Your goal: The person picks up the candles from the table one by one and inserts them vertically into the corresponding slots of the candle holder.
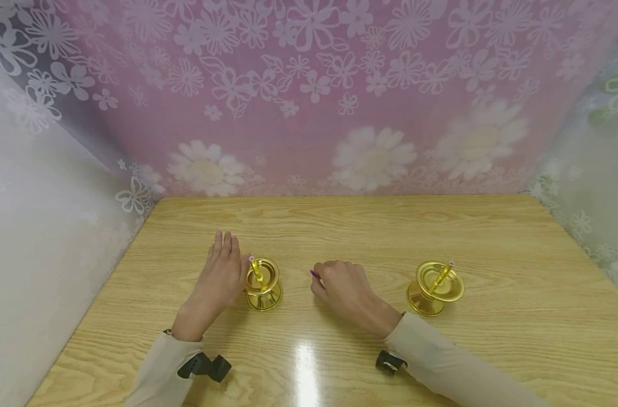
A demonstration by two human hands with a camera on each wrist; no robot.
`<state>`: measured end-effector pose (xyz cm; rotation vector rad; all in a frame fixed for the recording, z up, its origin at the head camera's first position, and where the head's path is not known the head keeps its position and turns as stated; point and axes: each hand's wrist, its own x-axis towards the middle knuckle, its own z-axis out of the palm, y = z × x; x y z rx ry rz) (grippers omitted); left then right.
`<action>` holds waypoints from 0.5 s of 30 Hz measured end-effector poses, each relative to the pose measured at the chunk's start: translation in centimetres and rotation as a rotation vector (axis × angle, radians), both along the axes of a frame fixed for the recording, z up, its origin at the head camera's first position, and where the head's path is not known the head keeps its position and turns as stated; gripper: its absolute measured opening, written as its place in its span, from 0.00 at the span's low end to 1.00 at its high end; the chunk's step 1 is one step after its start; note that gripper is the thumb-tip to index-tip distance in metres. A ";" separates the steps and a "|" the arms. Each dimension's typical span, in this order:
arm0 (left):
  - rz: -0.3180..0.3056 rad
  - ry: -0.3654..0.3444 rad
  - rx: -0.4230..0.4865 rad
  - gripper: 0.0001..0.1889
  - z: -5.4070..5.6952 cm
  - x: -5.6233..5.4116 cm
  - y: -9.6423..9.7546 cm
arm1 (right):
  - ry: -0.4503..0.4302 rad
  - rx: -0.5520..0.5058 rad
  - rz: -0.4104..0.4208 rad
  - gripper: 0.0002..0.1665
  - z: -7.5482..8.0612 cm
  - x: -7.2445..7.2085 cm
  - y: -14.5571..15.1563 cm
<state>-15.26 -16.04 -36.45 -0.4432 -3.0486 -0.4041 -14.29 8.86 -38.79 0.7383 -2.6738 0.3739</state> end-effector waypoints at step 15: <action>0.007 -0.006 -0.012 0.31 0.0 -0.1 0.0 | 0.066 -0.073 0.034 0.05 0.2 -0.1 -0.3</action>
